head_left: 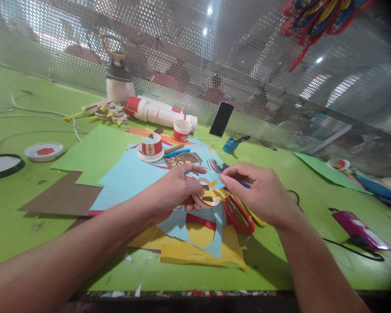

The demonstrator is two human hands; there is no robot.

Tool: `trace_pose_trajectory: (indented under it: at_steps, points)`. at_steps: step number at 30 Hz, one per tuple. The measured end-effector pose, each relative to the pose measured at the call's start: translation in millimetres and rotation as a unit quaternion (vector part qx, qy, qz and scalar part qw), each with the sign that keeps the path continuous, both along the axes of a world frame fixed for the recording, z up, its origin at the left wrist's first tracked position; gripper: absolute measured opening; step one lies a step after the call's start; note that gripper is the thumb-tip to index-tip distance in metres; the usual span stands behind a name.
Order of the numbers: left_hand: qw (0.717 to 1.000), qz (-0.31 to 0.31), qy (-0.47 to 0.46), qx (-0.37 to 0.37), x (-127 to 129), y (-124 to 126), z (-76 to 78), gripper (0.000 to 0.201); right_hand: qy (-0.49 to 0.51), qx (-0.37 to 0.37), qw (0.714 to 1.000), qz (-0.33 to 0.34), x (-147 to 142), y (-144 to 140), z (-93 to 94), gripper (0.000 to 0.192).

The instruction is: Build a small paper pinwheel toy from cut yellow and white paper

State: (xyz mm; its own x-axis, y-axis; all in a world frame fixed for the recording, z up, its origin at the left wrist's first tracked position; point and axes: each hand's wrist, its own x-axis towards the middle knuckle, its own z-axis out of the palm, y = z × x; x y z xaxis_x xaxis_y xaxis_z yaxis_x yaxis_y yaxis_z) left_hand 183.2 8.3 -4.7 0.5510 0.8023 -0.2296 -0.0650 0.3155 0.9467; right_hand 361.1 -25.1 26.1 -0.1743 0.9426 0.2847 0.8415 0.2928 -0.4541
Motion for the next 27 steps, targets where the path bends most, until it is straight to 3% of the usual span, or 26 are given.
trace_pose_trajectory:
  at_steps: [5,27]
  points:
    - [1.000,-0.003,-0.001,0.007,0,-1,-0.4,0.051,-0.023,-0.030,0.999,-0.003,-7,-1,-1.5,0.011]
    - [0.997,-0.009,0.015,0.070,2,0,-6.1,0.048,-0.066,-0.038,0.997,0.006,-14,0,-9.6,0.016]
